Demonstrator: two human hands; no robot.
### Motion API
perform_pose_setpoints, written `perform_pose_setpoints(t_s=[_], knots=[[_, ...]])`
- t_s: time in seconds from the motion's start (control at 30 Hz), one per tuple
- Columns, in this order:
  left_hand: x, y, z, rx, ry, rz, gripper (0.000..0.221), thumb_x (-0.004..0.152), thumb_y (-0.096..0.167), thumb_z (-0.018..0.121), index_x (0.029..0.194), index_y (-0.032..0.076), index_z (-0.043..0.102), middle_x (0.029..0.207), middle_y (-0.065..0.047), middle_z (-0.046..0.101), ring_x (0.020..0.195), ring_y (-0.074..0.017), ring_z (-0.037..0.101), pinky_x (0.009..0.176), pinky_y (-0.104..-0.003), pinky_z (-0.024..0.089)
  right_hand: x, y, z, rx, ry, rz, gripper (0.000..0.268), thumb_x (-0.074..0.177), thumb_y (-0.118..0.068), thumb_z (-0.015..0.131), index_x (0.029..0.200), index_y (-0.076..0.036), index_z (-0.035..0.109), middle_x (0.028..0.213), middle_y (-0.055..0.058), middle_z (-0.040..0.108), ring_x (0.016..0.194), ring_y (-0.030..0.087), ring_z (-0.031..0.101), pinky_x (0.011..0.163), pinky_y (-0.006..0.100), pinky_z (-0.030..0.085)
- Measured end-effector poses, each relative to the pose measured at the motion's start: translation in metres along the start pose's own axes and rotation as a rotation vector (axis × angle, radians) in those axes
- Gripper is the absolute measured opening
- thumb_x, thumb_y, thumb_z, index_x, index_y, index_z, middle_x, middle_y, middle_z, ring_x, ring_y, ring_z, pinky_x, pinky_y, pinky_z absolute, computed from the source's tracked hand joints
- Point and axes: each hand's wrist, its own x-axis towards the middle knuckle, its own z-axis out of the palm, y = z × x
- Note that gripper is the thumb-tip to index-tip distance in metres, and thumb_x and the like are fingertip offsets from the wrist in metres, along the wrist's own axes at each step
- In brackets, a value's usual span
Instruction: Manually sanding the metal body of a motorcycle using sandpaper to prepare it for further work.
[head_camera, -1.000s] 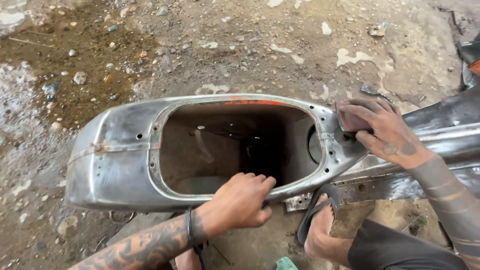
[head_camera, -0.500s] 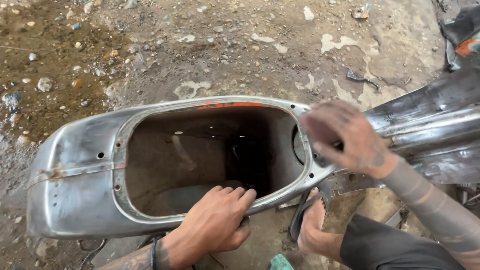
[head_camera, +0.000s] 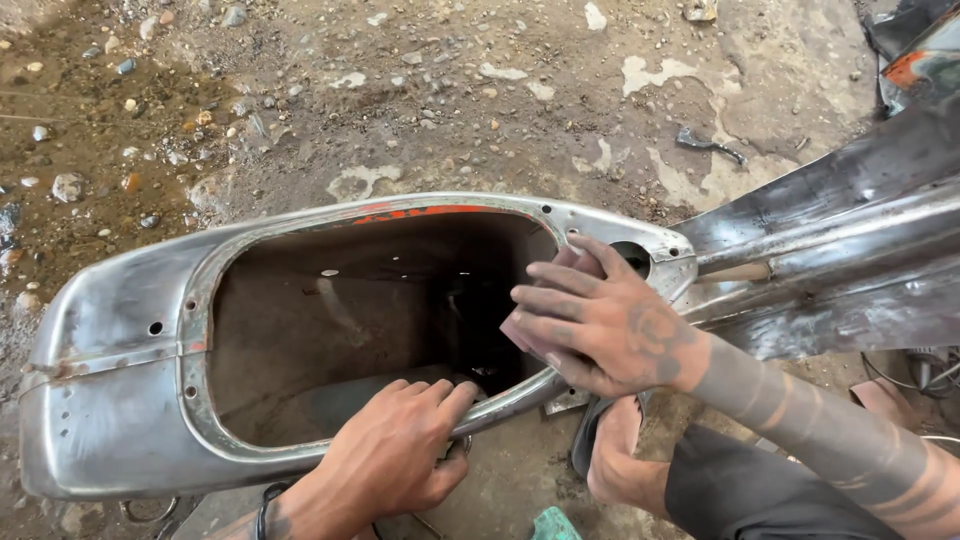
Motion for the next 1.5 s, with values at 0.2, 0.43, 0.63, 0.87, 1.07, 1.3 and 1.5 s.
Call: perform_pose_setpoints(t_s=[0.2,0.43,0.63,0.87,1.07,1.3,1.5], knots=[[-0.002,0.001,-0.002,0.019,0.020,0.007,0.041,0.074,0.034,0.069,0.106,0.011,0.056,0.079,-0.005,0.061,0.071,-0.0320,0.061,0.070,-0.044,0.046,-0.006,0.058,0.003,-0.258,0.026,0.093,0.034,0.097,-0.043,0.049,0.117,-0.029,0.072,0.113,0.000,0.077,0.113,0.024,0.070,0.112,0.052,0.036],[-0.003,-0.002,-0.004,-0.041,0.009,0.001,0.030,0.076,0.030,0.068,0.096,0.013,0.054,0.076,-0.007,0.062,0.068,-0.0351,0.061,0.069,-0.046,0.047,0.007,0.029,-0.001,0.024,0.023,0.110,0.028,0.086,-0.015,0.055,0.108,-0.022,0.071,0.113,0.001,0.074,0.109,0.023,0.068,0.101,0.051,0.048],[-0.004,-0.003,0.000,-0.018,0.044,0.015,0.032,0.075,0.032,0.069,0.096,0.013,0.055,0.078,-0.007,0.062,0.070,-0.0338,0.061,0.070,-0.046,0.047,-0.015,0.065,0.009,-0.149,0.076,-0.010,0.027,0.095,-0.037,0.062,0.110,-0.020,0.076,0.106,0.004,0.079,0.106,0.026,0.073,0.100,0.047,0.052],[-0.002,-0.002,-0.006,-0.066,-0.012,-0.012,0.031,0.076,0.030,0.070,0.096,0.013,0.053,0.078,-0.006,0.061,0.068,-0.0355,0.060,0.071,-0.046,0.048,-0.014,0.050,0.011,-0.219,0.091,0.066,0.045,0.092,-0.056,0.061,0.111,-0.018,0.075,0.108,0.006,0.080,0.103,0.027,0.075,0.106,0.052,0.039],[-0.005,0.001,-0.003,-0.045,-0.006,-0.027,0.032,0.075,0.032,0.070,0.095,0.014,0.053,0.078,-0.006,0.061,0.069,-0.0353,0.060,0.071,-0.045,0.048,-0.025,0.052,0.009,-0.287,0.148,0.131,0.056,0.098,-0.061,0.045,0.101,-0.017,0.079,0.097,0.007,0.079,0.084,0.024,0.074,0.111,0.049,0.032],[-0.001,0.001,-0.009,-0.088,-0.044,-0.043,0.028,0.076,0.028,0.067,0.094,0.015,0.051,0.077,-0.005,0.061,0.068,-0.0357,0.059,0.071,-0.046,0.048,-0.015,0.056,0.007,-0.073,0.155,0.033,0.039,0.102,-0.040,0.052,0.085,-0.013,0.075,0.081,0.006,0.075,0.069,0.019,0.068,0.068,0.035,0.055],[-0.004,-0.001,-0.002,-0.051,-0.038,-0.031,0.030,0.074,0.029,0.069,0.092,0.013,0.051,0.079,-0.006,0.059,0.069,-0.0360,0.059,0.071,-0.046,0.048,-0.007,0.027,0.004,-0.094,0.157,0.034,0.055,0.102,-0.052,0.040,0.092,-0.010,0.074,0.082,0.009,0.072,0.077,0.025,0.069,0.079,0.042,0.057]])
